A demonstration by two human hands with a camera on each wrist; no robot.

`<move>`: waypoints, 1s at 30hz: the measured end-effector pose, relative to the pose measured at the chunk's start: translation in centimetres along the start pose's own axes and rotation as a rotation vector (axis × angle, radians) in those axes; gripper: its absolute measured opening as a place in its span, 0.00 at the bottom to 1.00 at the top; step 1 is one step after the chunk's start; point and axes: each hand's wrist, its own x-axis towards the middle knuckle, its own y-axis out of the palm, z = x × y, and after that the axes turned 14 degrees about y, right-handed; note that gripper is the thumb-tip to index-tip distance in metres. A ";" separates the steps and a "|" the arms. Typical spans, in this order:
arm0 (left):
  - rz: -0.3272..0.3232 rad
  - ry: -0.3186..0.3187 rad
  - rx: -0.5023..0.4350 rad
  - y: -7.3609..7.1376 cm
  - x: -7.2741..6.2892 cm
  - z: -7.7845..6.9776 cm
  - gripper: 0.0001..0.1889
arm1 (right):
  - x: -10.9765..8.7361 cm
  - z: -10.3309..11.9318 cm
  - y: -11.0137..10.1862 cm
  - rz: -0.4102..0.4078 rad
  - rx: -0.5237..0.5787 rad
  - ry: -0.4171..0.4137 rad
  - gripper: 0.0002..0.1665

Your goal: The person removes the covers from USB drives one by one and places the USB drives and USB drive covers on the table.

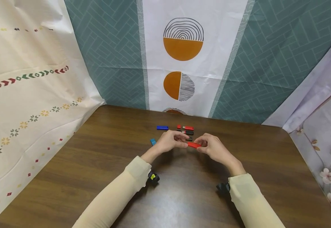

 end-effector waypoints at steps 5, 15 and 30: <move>-0.027 -0.014 -0.002 -0.6 -0.3 0.2 0.16 | 1.0 0.8 0.2 -0.028 -0.008 -0.015 0.12; -0.075 -0.022 -0.014 -1.6 -0.7 0.5 0.17 | 2.4 2.0 0.6 -0.019 -0.037 -0.043 0.13; -0.126 -0.019 -0.018 -2.4 -0.8 1.2 0.14 | 3.9 2.9 1.4 -0.038 -0.033 -0.102 0.13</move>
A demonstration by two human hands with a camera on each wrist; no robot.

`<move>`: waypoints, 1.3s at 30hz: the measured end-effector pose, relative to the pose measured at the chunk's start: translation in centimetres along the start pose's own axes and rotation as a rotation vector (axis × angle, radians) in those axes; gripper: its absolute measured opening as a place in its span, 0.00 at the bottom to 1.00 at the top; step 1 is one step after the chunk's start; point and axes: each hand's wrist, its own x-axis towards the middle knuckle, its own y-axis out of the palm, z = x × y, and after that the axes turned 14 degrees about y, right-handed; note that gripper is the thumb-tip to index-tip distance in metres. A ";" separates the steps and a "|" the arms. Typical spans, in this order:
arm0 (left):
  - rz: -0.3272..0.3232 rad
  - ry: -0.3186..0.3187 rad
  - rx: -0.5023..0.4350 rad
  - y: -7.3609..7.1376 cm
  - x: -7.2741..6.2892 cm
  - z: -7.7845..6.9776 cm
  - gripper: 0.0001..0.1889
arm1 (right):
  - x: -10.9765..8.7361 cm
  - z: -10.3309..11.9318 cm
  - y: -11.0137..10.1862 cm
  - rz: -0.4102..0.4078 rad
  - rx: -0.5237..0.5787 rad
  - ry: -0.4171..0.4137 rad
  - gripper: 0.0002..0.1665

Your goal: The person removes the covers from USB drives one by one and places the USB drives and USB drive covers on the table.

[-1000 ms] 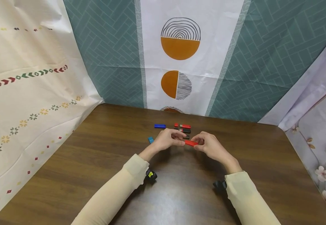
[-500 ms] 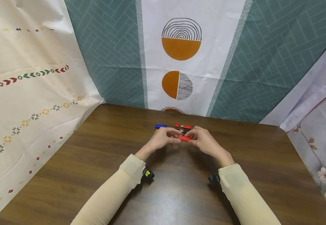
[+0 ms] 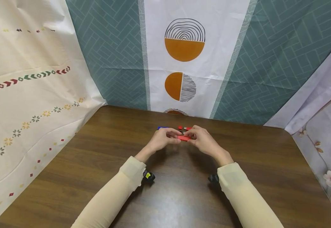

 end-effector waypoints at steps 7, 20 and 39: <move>-0.022 0.004 0.019 0.0 0.1 -0.1 0.13 | 0.0 0.0 0.2 -0.025 0.028 -0.003 0.13; -0.123 0.029 -0.002 -0.3 0.2 0.3 0.12 | 0.0 -0.3 1.4 -0.188 0.145 0.031 0.18; -0.130 -0.010 -0.029 -0.4 0.7 0.5 0.11 | 0.4 -0.8 2.5 -0.233 0.238 0.098 0.14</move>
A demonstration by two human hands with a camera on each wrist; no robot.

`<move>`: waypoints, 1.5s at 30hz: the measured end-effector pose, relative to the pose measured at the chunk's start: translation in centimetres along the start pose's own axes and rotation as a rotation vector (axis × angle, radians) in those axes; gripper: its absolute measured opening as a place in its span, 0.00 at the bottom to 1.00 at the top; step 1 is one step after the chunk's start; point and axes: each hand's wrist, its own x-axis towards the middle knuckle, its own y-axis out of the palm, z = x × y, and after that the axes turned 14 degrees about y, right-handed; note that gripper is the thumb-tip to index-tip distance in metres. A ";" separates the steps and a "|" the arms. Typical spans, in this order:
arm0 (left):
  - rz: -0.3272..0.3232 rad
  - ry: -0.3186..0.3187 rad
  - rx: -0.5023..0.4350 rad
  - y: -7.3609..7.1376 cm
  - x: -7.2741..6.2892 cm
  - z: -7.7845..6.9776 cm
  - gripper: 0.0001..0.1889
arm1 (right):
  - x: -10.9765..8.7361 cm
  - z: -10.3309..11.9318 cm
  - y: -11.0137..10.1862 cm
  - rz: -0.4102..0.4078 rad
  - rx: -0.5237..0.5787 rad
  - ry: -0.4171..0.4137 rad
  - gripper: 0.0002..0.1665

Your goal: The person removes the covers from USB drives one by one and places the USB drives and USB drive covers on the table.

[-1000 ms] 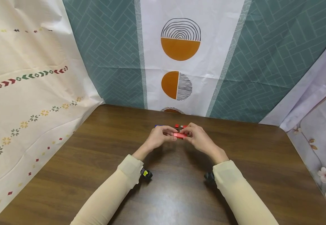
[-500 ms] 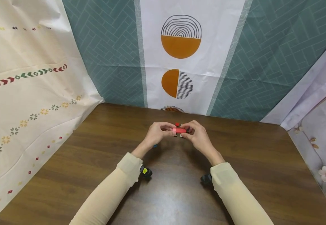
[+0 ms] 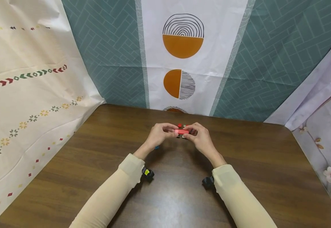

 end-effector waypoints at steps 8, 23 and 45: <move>0.019 -0.003 0.028 0.3 0.2 -0.3 0.12 | 0.0 0.0 -0.7 -0.005 -0.015 -0.013 0.14; -0.022 -0.005 0.028 -0.4 0.4 0.1 0.12 | -0.2 -0.7 -2.5 -0.035 -0.034 0.021 0.15; -0.074 0.007 -0.017 1.2 1.2 0.0 0.12 | 0.1 -1.6 -3.5 -0.030 -0.018 0.048 0.15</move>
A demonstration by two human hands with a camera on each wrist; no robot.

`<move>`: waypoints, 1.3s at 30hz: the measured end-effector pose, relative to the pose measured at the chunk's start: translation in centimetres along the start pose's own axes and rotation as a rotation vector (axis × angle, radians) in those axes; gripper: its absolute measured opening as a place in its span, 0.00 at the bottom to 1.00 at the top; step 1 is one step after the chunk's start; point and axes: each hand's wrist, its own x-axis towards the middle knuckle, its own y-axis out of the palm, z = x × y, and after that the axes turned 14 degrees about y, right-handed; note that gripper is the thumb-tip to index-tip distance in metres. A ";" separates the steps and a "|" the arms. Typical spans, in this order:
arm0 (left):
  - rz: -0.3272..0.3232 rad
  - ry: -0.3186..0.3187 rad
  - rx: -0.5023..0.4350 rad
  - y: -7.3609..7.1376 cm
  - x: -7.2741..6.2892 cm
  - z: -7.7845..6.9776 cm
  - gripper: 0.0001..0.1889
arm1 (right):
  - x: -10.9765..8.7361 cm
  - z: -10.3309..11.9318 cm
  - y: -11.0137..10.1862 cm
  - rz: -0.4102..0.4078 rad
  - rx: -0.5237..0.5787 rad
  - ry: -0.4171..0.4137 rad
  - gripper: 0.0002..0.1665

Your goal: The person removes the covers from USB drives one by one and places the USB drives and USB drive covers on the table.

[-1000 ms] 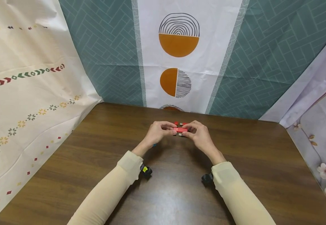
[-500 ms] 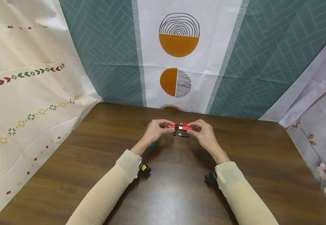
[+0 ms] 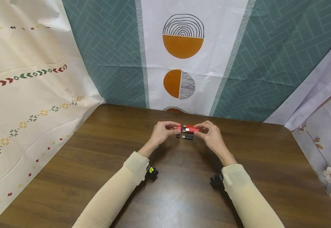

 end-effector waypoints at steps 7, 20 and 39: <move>-0.019 0.007 -0.048 1.0 0.6 0.2 0.12 | 0.4 -1.0 -0.6 -0.012 0.006 0.020 0.15; 0.005 0.003 0.021 3.3 2.3 0.0 0.12 | 0.7 -3.0 -2.5 -0.002 0.017 0.107 0.17; 0.063 -0.003 0.093 5.7 4.2 0.2 0.12 | 1.5 -4.2 -4.1 0.025 0.027 0.191 0.20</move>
